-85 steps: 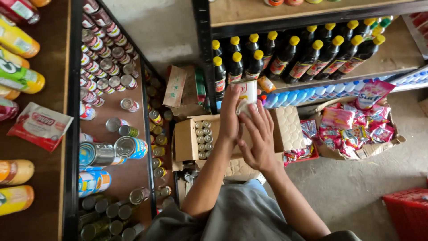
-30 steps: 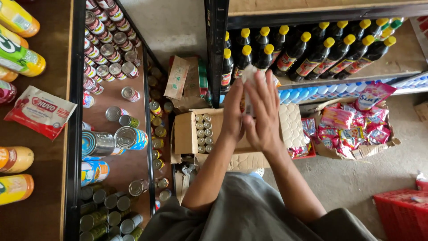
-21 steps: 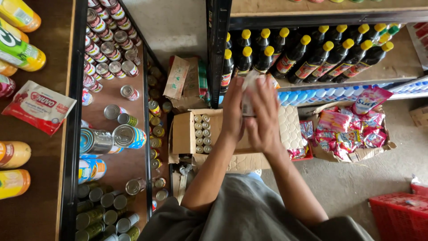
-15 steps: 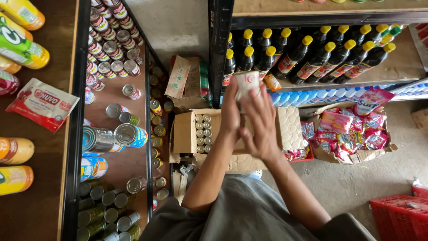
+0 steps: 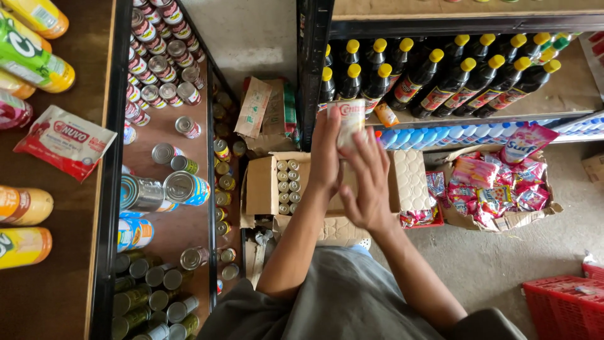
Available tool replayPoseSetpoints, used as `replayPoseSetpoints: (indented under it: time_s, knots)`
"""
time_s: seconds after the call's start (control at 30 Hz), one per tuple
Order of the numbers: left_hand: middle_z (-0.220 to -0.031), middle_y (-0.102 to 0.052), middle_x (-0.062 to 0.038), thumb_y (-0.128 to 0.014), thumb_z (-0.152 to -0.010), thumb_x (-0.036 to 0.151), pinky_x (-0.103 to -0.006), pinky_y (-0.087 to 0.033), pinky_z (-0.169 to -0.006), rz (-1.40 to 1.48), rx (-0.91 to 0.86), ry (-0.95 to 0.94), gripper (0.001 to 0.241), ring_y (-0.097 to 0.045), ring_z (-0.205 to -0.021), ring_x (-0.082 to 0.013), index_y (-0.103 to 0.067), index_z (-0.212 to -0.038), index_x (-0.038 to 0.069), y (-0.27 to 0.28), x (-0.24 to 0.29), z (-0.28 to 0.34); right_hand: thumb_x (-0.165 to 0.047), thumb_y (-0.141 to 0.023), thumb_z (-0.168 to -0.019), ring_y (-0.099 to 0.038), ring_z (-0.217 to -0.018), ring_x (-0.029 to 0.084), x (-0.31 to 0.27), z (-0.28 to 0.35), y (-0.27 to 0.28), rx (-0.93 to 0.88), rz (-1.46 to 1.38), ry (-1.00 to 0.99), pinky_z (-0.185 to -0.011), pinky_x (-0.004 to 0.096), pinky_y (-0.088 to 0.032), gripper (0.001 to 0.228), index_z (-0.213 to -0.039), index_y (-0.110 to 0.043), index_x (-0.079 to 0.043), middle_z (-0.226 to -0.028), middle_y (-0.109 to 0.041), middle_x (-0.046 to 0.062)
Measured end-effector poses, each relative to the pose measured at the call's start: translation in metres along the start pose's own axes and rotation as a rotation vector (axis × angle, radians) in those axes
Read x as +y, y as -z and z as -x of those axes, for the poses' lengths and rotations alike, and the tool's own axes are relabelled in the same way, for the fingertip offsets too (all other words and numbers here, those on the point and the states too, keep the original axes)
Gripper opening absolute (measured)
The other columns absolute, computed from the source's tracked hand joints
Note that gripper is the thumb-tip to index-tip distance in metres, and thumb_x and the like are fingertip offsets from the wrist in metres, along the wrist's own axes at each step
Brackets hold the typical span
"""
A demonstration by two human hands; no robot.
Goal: The recorder is cleaning and wiping canned goods with a cloth before stocking them on shelves.
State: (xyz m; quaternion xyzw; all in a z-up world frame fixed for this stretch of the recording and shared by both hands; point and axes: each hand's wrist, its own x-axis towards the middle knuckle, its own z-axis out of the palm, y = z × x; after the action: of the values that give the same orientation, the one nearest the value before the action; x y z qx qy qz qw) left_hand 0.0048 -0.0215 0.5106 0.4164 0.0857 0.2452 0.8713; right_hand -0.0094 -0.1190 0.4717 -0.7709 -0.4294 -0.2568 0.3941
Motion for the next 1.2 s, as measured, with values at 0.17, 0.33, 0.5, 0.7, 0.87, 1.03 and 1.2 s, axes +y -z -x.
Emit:
replayPoseSetpoints:
  time_s: [0.17,0.33,0.5,0.7,0.87,1.03,1.2]
  knots:
    - [-0.093,-0.054,0.002,-0.059,-0.104,0.037,-0.0248,-0.046,-0.08,-0.024,0.003,0.024,0.03,-0.054,-0.086,-0.0089,-0.061,-0.106,0.008,-0.003,0.003,0.002,-0.053,-0.032,-0.107,-0.025,-0.153,0.047,0.011,-0.015,0.005,0.019,0.042,0.01,-0.125,0.055,-0.017,0.068,-0.148,-0.051,-0.002,-0.16,-0.04,0.023]
    - [-0.096,-0.054,-0.002,-0.061,-0.102,0.036,-0.029,-0.047,-0.085,-0.039,-0.045,0.03,0.029,-0.053,-0.089,-0.0147,-0.061,-0.104,0.007,-0.02,0.022,0.013,-0.054,-0.025,-0.109,-0.021,-0.155,0.044,0.003,-0.041,0.019,0.077,0.004,-0.024,-0.127,0.051,-0.016,0.072,-0.149,-0.05,0.001,-0.163,-0.035,0.023]
    - [-0.092,-0.051,0.002,-0.053,-0.106,0.041,-0.0274,-0.041,-0.08,-0.062,0.065,-0.034,0.031,-0.048,-0.084,-0.0098,-0.058,-0.102,0.011,-0.023,0.041,0.022,-0.055,-0.029,-0.107,-0.022,-0.154,0.047,-0.017,0.005,-0.001,0.023,-0.052,-0.012,-0.125,0.055,-0.017,0.07,-0.148,-0.05,-0.003,-0.161,-0.037,0.023]
    - [-0.094,-0.053,-0.004,-0.05,-0.108,0.034,-0.0313,-0.044,-0.084,-0.247,-0.039,-0.074,0.028,-0.051,-0.089,-0.017,-0.06,-0.105,0.008,-0.001,0.007,0.019,-0.054,-0.024,-0.109,-0.017,-0.156,0.043,0.001,-0.042,0.014,0.077,-0.072,-0.051,-0.128,0.051,-0.017,0.072,-0.154,-0.044,-0.001,-0.166,-0.029,0.022]
    - [-0.095,-0.055,0.0,-0.054,-0.106,0.039,-0.0293,-0.043,-0.082,-0.158,-0.028,-0.083,0.029,-0.051,-0.087,-0.013,-0.061,-0.105,0.01,-0.001,0.017,0.02,-0.053,-0.027,-0.109,-0.021,-0.155,0.045,-0.005,-0.008,0.0,0.057,-0.04,-0.01,-0.127,0.052,-0.016,0.071,-0.152,-0.046,0.0,-0.163,-0.033,0.024]
    - [-0.097,-0.059,-0.007,-0.054,-0.107,0.04,-0.034,-0.045,-0.08,-0.067,-0.007,-0.072,0.038,-0.054,-0.085,-0.0142,-0.063,-0.109,0.004,0.019,0.005,0.014,-0.054,-0.028,-0.107,-0.024,-0.153,0.047,-0.009,0.011,-0.007,0.019,-0.052,0.018,-0.125,0.053,-0.017,0.072,-0.149,-0.049,0.001,-0.161,-0.037,0.026]
    - [-0.11,-0.062,-0.009,-0.059,-0.104,0.037,-0.0392,-0.048,-0.094,0.149,-0.026,0.123,0.035,-0.058,-0.098,-0.0188,-0.065,-0.115,0.004,-0.003,0.022,0.035,-0.051,-0.023,-0.109,-0.017,-0.158,0.038,-0.015,-0.041,0.016,0.026,-0.082,-0.044,-0.129,0.045,-0.012,0.072,-0.156,-0.04,0.001,-0.168,-0.024,0.022]
